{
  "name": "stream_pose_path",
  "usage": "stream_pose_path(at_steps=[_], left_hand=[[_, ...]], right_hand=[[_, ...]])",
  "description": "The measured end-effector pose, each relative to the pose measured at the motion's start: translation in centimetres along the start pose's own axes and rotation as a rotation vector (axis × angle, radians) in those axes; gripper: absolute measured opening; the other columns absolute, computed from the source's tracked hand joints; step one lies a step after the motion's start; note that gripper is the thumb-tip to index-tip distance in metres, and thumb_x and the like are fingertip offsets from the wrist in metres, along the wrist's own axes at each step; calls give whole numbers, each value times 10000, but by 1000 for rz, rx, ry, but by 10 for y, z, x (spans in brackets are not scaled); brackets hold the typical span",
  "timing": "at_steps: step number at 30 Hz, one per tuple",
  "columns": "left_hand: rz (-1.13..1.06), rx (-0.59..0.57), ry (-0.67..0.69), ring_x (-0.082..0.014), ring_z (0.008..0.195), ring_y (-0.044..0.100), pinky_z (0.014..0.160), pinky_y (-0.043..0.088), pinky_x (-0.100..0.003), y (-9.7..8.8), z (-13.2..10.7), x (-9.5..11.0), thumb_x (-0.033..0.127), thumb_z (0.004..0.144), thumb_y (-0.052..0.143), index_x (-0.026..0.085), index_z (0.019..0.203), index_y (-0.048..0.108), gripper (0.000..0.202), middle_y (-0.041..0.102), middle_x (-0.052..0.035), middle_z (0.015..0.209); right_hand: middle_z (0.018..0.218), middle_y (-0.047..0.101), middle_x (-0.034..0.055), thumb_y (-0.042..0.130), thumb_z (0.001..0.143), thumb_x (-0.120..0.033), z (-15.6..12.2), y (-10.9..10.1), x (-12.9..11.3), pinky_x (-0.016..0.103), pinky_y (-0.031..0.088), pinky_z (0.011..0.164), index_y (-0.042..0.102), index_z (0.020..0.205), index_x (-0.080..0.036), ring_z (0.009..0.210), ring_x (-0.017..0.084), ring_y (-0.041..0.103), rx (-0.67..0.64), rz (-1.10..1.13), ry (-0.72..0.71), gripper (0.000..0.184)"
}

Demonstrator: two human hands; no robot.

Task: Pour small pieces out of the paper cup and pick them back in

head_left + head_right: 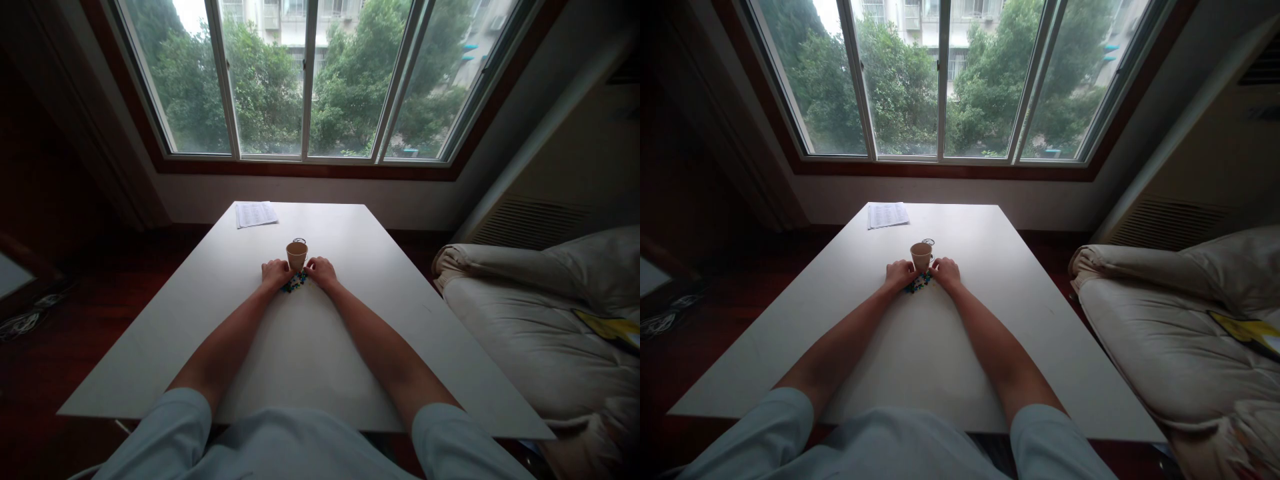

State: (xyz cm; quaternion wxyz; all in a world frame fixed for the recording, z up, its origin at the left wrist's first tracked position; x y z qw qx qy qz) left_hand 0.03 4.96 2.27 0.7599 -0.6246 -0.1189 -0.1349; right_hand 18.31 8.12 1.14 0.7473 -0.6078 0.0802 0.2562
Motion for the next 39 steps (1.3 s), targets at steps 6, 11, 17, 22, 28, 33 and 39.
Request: stream_pose_path(at_steps=[6, 11, 17, 22, 28, 33, 39], left_hand=[[-17, -27, -8, -286, 965, 639, 858, 398, -375, 2, 5, -4, 655, 780, 566, 248, 781, 721, 436, 724, -83, 903], [-38, -62, -10, -279, 956, 648, 869, 400, -372, 4, 9, -8, 590, 779, 594, 257, 815, 722, 359, 735, -70, 893], [-48, -32, -18, -266, 945, 647, 871, 400, -376, 6, 10, -10, 519, 801, 583, 248, 828, 702, 298, 742, -65, 933], [-72, -24, -54, -247, 973, 644, 902, 397, -369, 6, 9, -11, 437, 805, 594, 256, 879, 698, 222, 746, -47, 945], [-82, -18, -32, -268, 967, 648, 900, 398, -382, 5, 9, -10, 504, 805, 591, 251, 844, 696, 277, 740, -60, 927], [-66, -9, -22, -277, 959, 644, 871, 401, -383, 5, 8, -9, 563, 759, 621, 247, 816, 684, 327, 739, -66, 933], [-64, -8, -32, -278, 990, 641, 883, 406, -375, 4, 5, -7, 575, 769, 617, 247, 820, 688, 339, 739, -67, 943]], right_hand=[[909, 619, 57, 628, 867, -459, -1, 1, -1, 296, 411, 795, 719, 883, -233, 909, 198, 553, 10, -2, 8, 244], [930, 619, 62, 655, 846, -447, -2, 2, -2, 306, 410, 821, 712, 885, -230, 942, 210, 546, 21, -35, 18, 228], [935, 623, 59, 640, 849, -338, -2, 3, 0, 304, 411, 831, 710, 898, -227, 946, 205, 537, 56, -34, 24, 140], [928, 617, 52, 617, 863, -274, -2, 3, 1, 292, 409, 839, 714, 919, -226, 927, 190, 532, 78, -16, 10, 121], [919, 597, 58, 636, 874, -408, -2, 7, -1, 305, 410, 834, 718, 893, -245, 933, 205, 521, 69, -7, -41, 183], [933, 592, 62, 663, 863, -408, -2, 6, -1, 311, 409, 848, 717, 897, -235, 952, 209, 515, 65, -14, -24, 185], [936, 591, 64, 643, 879, -369, -3, 6, -1, 309, 411, 834, 716, 903, -236, 949, 209, 514, 65, -13, -24, 154]])
Point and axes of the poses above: each hand's wrist, its own z-axis towards the middle knuckle, its own y-axis out of the palm, x = y × z, the point moved 4 cm from there along z, towards the middle knuckle
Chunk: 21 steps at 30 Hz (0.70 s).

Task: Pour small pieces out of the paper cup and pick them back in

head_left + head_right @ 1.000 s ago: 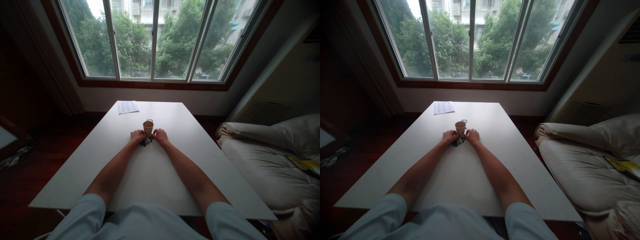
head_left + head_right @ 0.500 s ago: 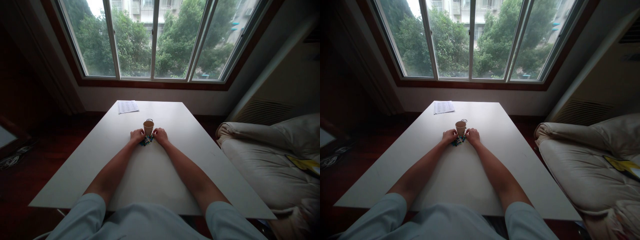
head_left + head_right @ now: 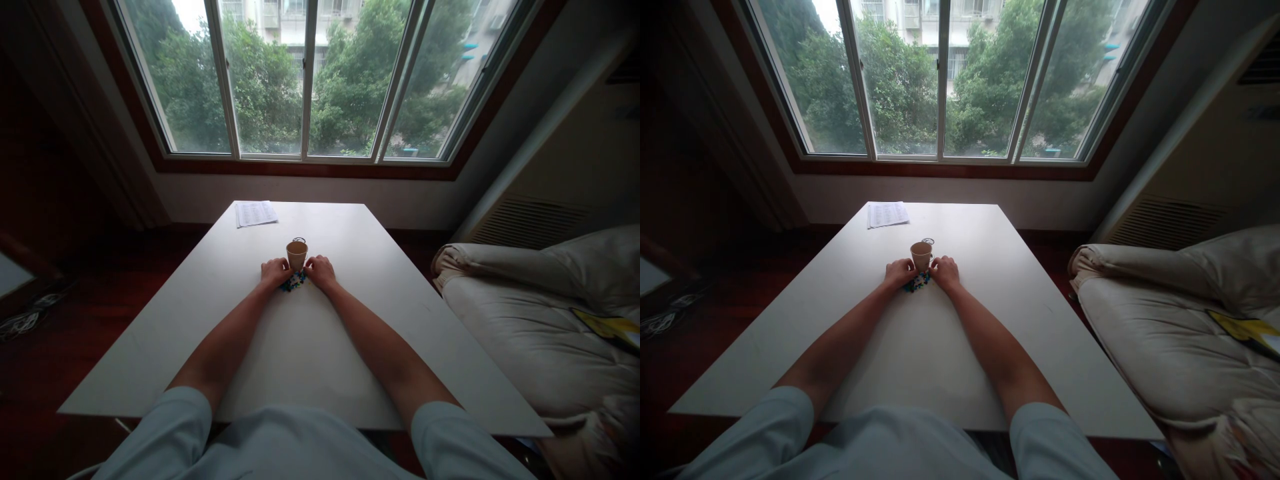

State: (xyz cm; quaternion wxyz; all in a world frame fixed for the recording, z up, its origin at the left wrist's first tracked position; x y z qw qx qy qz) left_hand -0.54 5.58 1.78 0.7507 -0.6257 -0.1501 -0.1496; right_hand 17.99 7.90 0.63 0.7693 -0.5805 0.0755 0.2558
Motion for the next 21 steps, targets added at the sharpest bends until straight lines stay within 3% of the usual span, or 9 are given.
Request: stream_pose_path(at_steps=[5, 11, 15, 21], left_hand=[[-8, -31, 10, -264, 985, 646, 873, 416, -353, -1, 3, -2, 558, 784, 629, 256, 848, 700, 317, 739, -55, 936], [-39, -66, 21, -196, 915, 647, 829, 440, -290, -1, 7, -9, 469, 824, 644, 253, 928, 708, 248, 726, -20, 938], [-10, -17, 32, -192, 933, 631, 815, 449, -284, -1, 7, -13, 398, 858, 619, 250, 948, 705, 193, 706, -32, 972], [23, 70, 15, -198, 947, 613, 817, 455, -298, 0, 7, -18, 348, 882, 579, 240, 955, 689, 170, 656, -53, 1026]], right_hand=[[932, 596, 64, 636, 886, -375, -1, -1, -1, 306, 411, 828, 716, 911, -234, 950, 208, 515, -7, 2, 0, 164], [958, 607, 58, 635, 876, -276, -1, -1, 1, 296, 399, 850, 713, 965, -238, 950, 199, 517, 10, -1, 1, 124], [958, 612, 47, 617, 883, -250, 0, 0, 2, 301, 394, 878, 700, 1036, -255, 949, 194, 519, 14, 19, -11, 175], [944, 605, 51, 653, 867, -346, 1, 2, 1, 289, 400, 813, 728, 953, -261, 928, 193, 524, -13, 22, -55, 142]])
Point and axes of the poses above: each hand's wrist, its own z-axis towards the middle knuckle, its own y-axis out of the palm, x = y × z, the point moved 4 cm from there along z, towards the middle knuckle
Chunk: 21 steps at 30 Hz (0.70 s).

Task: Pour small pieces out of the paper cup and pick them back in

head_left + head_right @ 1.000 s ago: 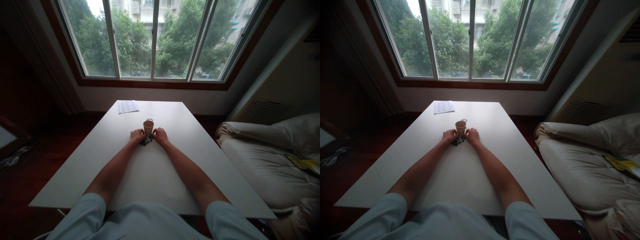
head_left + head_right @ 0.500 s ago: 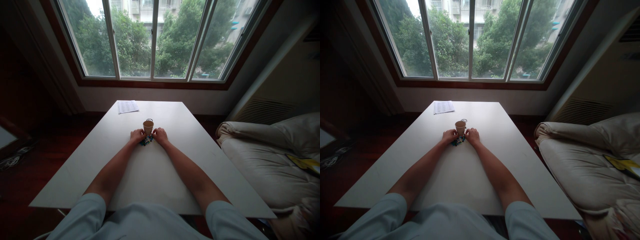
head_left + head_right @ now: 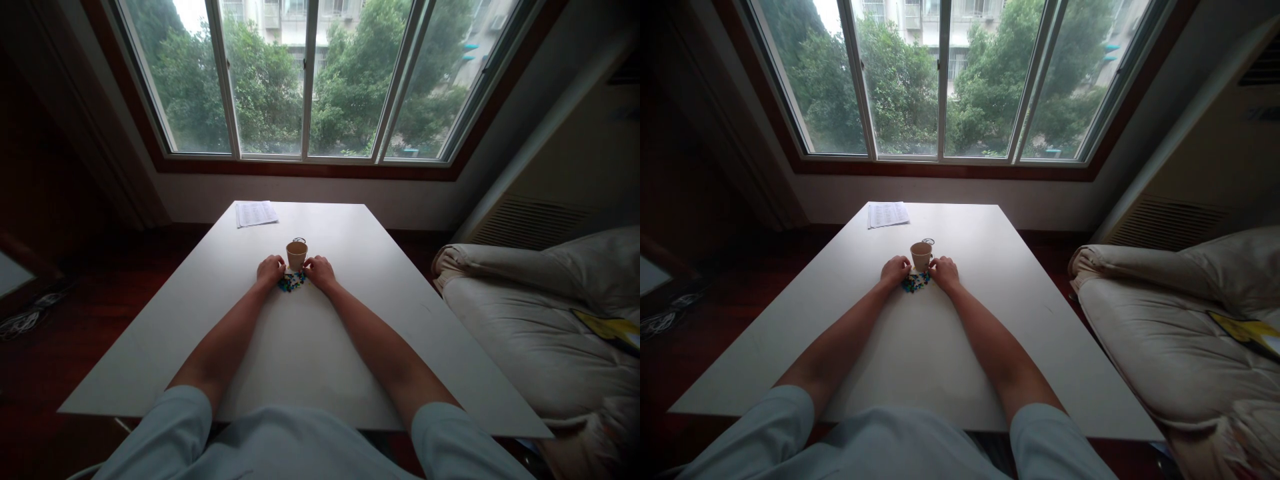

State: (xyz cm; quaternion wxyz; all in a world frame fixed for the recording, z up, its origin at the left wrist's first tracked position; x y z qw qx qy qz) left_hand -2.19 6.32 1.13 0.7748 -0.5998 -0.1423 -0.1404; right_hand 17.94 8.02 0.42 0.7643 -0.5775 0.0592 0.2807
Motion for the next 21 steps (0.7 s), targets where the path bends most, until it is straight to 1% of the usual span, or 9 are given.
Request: stream_pose_path(at_steps=[5, 13, 16, 19, 21], left_hand=[[-21, 36, -12, -205, 1003, 596, 857, 455, -298, 1, -1, 1, 372, 872, 600, 250, 1028, 688, 216, 620, -58, 1074], [-1, 16, -3, -207, 997, 587, 849, 454, -293, 0, -1, 1, 294, 828, 628, 248, 972, 707, 171, 616, -57, 1031], [-6, 8, -6, -202, 987, 588, 839, 453, -290, 0, 0, 0, 282, 826, 624, 246, 962, 707, 163, 621, -54, 1025], [-18, 10, -16, -196, 970, 590, 825, 452, -287, 1, 0, -1, 287, 833, 615, 246, 961, 705, 162, 624, -51, 1015], [-25, 21, -23, -194, 961, 589, 818, 451, -287, 2, 0, -2, 291, 842, 602, 244, 952, 701, 155, 625, -50, 1009]], right_hand=[[920, 600, 50, 647, 857, -330, 1, 1, 1, 286, 395, 783, 734, 905, -258, 903, 190, 522, -6, -6, -10, 122], [909, 598, 52, 624, 838, -228, 1, 2, 3, 279, 396, 800, 732, 890, -242, 919, 190, 519, 17, -6, 21, 121], [913, 594, 52, 652, 838, -284, 1, 2, 2, 277, 398, 801, 732, 900, -241, 922, 192, 516, 9, -6, 20, 110], [916, 590, 52, 667, 842, -364, 0, 1, 0, 278, 398, 796, 732, 909, -250, 923, 195, 514, 4, -9, 10, 147], [921, 590, 53, 665, 849, -388, -1, 1, -1, 279, 396, 794, 732, 917, -254, 924, 196, 514, -1, -12, 10, 164]])
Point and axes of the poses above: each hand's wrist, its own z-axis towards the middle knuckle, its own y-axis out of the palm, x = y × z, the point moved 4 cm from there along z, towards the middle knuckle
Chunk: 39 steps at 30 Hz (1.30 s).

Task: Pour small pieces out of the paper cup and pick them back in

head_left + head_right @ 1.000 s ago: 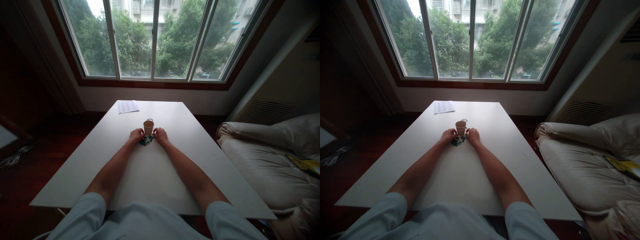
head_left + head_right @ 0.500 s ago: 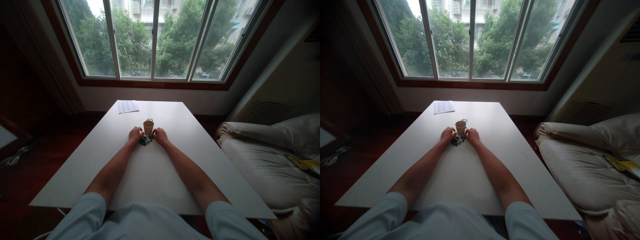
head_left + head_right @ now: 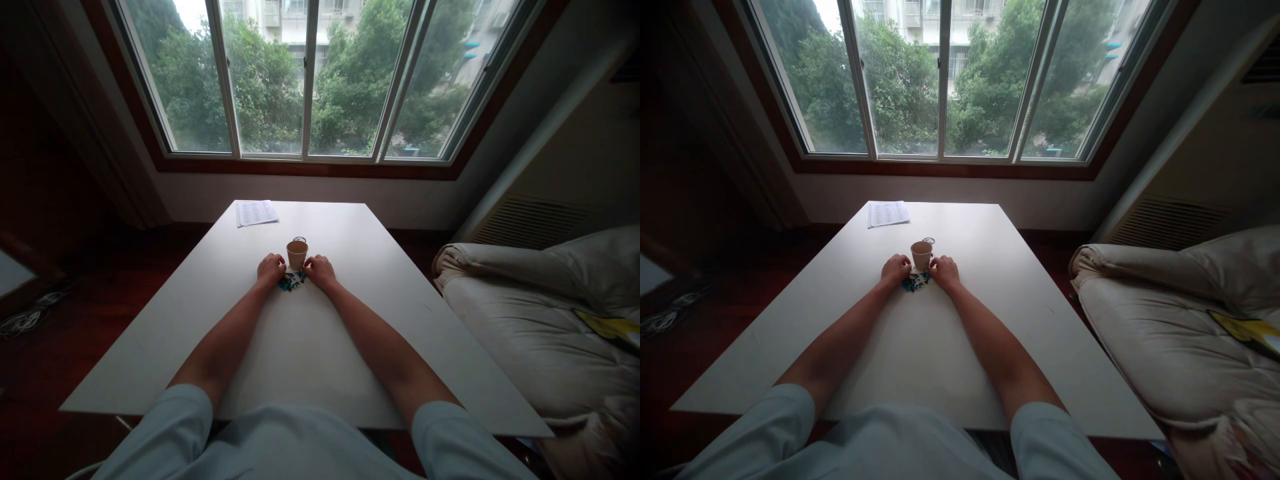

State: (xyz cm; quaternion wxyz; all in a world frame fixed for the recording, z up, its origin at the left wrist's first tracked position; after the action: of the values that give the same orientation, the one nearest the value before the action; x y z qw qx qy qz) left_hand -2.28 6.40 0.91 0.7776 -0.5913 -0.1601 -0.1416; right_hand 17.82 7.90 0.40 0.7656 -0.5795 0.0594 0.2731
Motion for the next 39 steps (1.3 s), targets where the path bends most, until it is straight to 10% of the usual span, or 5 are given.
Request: stream_pose_path(at_steps=[39], left_hand=[[8, -11, 52, -189, 981, 608, 842, 461, -291, -4, -4, 7, 230, 900, 524, 260, 979, 700, 195, 663, -45, 1064]], right_hand=[[855, 645, 31, 503, 832, -193, -3, -25, -3, 280, 430, 771, 631, 932, -197, 805, 177, 556, 240, 222, 34, 162]])
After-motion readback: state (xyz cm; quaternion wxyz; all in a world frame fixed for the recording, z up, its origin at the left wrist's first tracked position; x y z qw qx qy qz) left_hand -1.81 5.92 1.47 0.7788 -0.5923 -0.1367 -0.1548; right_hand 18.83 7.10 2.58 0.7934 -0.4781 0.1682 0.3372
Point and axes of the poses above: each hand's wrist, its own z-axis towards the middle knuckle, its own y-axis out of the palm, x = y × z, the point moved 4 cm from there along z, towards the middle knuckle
